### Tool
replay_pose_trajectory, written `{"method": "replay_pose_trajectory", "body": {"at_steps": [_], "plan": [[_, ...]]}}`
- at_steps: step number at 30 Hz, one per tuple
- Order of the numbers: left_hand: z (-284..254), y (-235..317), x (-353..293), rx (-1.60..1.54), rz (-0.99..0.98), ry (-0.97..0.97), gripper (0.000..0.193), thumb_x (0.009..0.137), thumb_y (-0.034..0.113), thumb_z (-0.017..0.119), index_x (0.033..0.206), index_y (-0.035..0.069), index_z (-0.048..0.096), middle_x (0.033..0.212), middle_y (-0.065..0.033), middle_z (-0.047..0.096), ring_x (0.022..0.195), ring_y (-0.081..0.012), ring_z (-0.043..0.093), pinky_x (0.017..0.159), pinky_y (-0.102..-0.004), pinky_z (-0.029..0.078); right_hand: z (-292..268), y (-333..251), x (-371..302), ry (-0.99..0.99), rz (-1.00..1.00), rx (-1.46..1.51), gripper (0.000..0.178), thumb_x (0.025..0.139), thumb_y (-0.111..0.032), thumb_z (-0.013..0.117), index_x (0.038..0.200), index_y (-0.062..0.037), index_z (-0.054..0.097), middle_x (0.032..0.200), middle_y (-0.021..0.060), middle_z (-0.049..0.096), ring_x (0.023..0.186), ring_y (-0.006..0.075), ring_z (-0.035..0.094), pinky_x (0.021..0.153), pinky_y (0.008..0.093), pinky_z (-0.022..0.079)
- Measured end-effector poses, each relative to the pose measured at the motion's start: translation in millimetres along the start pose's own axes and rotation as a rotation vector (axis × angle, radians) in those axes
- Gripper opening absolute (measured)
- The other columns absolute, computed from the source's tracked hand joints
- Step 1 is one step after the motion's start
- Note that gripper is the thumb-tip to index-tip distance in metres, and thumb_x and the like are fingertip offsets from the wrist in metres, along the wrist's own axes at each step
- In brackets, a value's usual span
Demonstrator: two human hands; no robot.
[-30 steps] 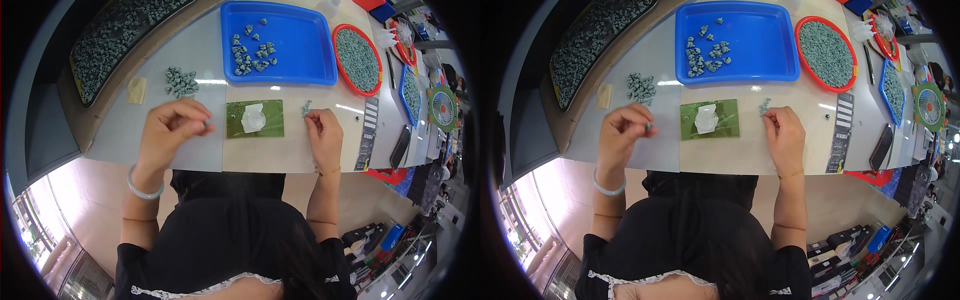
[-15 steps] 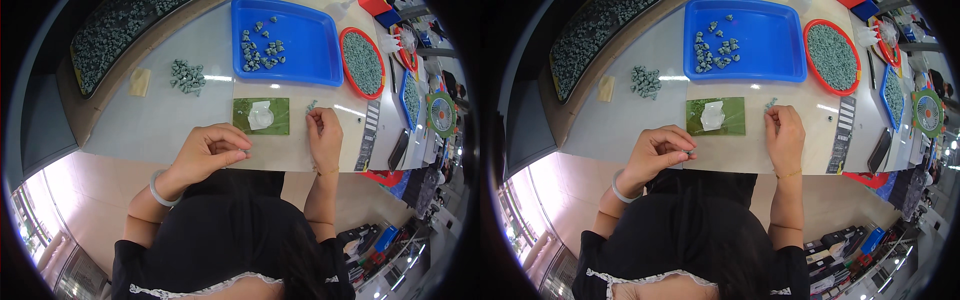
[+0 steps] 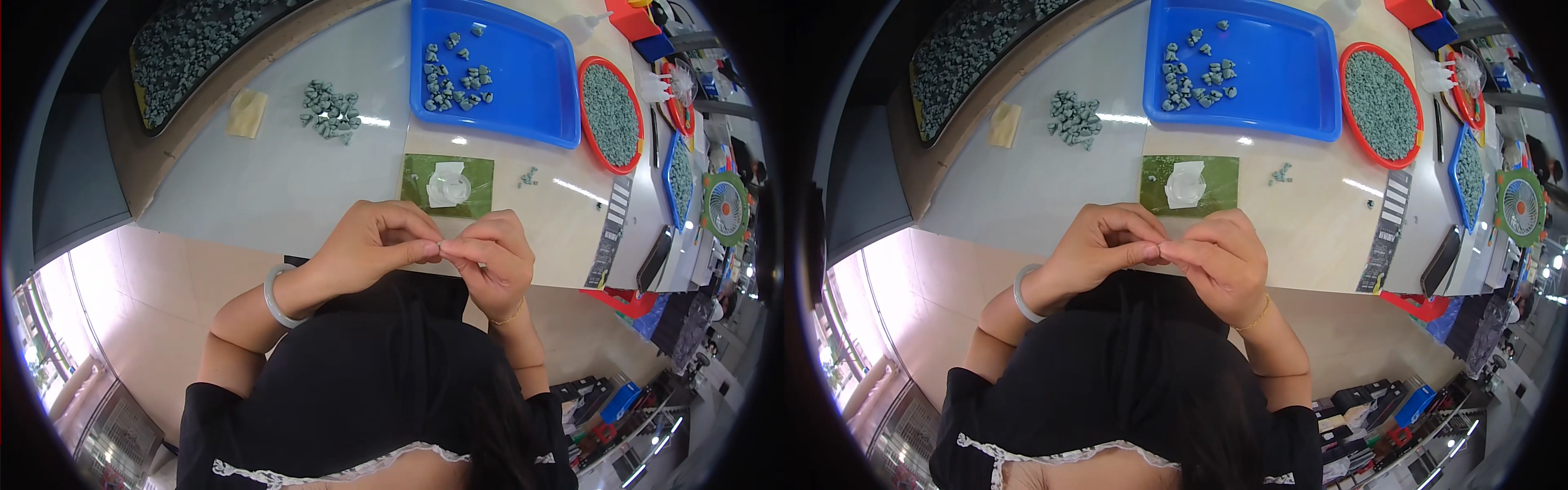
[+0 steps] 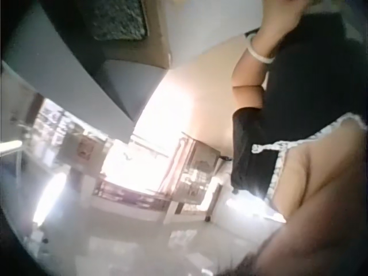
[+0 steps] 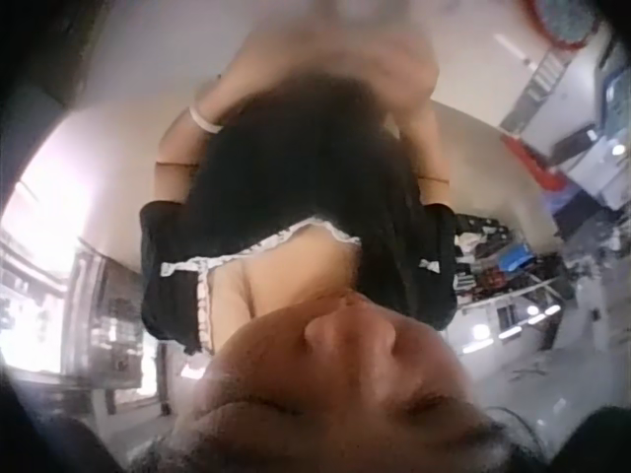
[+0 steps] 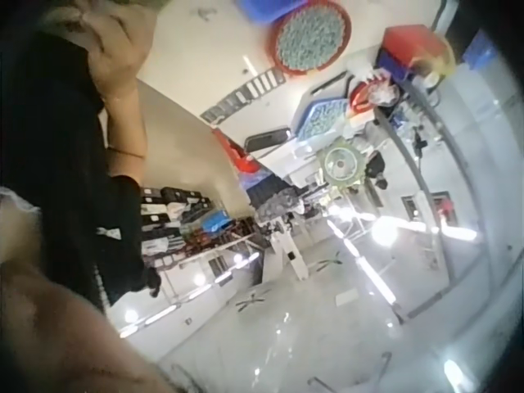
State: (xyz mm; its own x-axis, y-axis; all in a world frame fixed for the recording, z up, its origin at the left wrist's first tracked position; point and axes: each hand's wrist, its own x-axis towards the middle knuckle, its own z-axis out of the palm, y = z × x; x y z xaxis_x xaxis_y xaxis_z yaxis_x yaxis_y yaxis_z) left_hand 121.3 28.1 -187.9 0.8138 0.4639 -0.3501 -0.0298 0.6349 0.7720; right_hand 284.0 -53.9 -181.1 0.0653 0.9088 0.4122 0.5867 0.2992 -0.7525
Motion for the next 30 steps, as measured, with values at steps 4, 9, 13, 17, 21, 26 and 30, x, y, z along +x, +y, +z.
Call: {"method": "replay_pose_trajectory", "body": {"at_steps": [4, 9, 13, 17, 21, 26, 30], "plan": [[-3, -1, -1, -0.005, -0.019, -0.003, 0.011, 0.080, 0.006, 0.060, 0.084, -0.003, 0.062, 0.088, -0.0073, 0.058, 0.081, -0.0139, 0.059, 0.072, -0.0241, 0.047, 1, 3, -4, -0.050, 0.155, 0.135, 0.015, 0.061, -0.004, 0.072, 0.075, -0.0067, 0.065, 0.069, 0.0018, 0.050, 0.065, 0.0157, 0.047, 0.056, 0.0250, 0.037], [-5, 3, -1, 0.241, 0.031, 0.015, 0.008, 0.078, 0.006, 0.061, 0.081, -0.002, 0.061, 0.084, -0.0053, 0.058, 0.074, -0.0117, 0.057, 0.066, -0.0234, 0.046, 2, 2, -1, -0.067, 0.281, 0.182, 0.015, 0.060, -0.004, 0.072, 0.073, -0.0063, 0.066, 0.069, 0.0016, 0.049, 0.065, 0.0147, 0.047, 0.056, 0.0241, 0.036], [-9, 7, -1, 0.372, 0.099, -0.030, 0.006, 0.078, 0.002, 0.060, 0.080, -0.003, 0.060, 0.086, -0.0072, 0.057, 0.073, -0.0108, 0.056, 0.064, -0.0210, 0.045, -2, 4, 1, -0.161, 0.239, 0.173, 0.016, 0.058, -0.004, 0.073, 0.073, -0.0064, 0.066, 0.069, 0.0021, 0.049, 0.064, 0.0153, 0.046, 0.055, 0.0252, 0.036], [-13, 8, -1, 0.401, 0.050, -0.063, 0.006, 0.077, 0.002, 0.060, 0.080, -0.003, 0.061, 0.086, -0.0076, 0.058, 0.074, -0.0112, 0.056, 0.066, -0.0213, 0.045, 0, 5, 5, -0.170, 0.130, 0.125, 0.016, 0.057, -0.004, 0.073, 0.072, -0.0059, 0.065, 0.070, 0.0024, 0.050, 0.064, 0.0160, 0.046, 0.055, 0.0261, 0.036], [-16, -2, -1, 0.150, -0.005, -0.052, 0.008, 0.077, 0.005, 0.061, 0.080, -0.002, 0.061, 0.085, -0.0065, 0.058, 0.076, -0.0123, 0.057, 0.070, -0.0242, 0.046, 1, 3, 10, -0.195, 0.084, 0.075, 0.016, 0.058, -0.004, 0.072, 0.071, -0.0053, 0.063, 0.070, 0.0035, 0.050, 0.064, 0.0178, 0.046, 0.055, 0.0269, 0.036], [-14, -1, -1, 0.010, 0.015, 0.012, 0.009, 0.078, 0.000, 0.059, 0.086, -0.004, 0.059, 0.094, -0.0099, 0.057, 0.085, -0.0168, 0.060, 0.074, -0.0245, 0.048, -7, 8, 17, -0.109, 0.112, -0.066, 0.017, 0.060, -0.001, 0.070, 0.073, -0.0040, 0.061, 0.071, 0.0048, 0.050, 0.065, 0.0198, 0.047, 0.057, 0.0280, 0.038], [-18, 4, -4, -0.089, -0.082, 0.052, 0.014, 0.078, -0.001, 0.059, 0.092, -0.002, 0.057, 0.096, -0.0093, 0.057, 0.086, -0.0179, 0.061, 0.076, -0.0252, 0.048, -6, 12, 24, -0.086, 0.017, -0.335, 0.016, 0.061, 0.002, 0.068, 0.073, -0.0028, 0.059, 0.071, 0.0054, 0.050, 0.066, 0.0206, 0.047, 0.057, 0.0289, 0.038]]}}
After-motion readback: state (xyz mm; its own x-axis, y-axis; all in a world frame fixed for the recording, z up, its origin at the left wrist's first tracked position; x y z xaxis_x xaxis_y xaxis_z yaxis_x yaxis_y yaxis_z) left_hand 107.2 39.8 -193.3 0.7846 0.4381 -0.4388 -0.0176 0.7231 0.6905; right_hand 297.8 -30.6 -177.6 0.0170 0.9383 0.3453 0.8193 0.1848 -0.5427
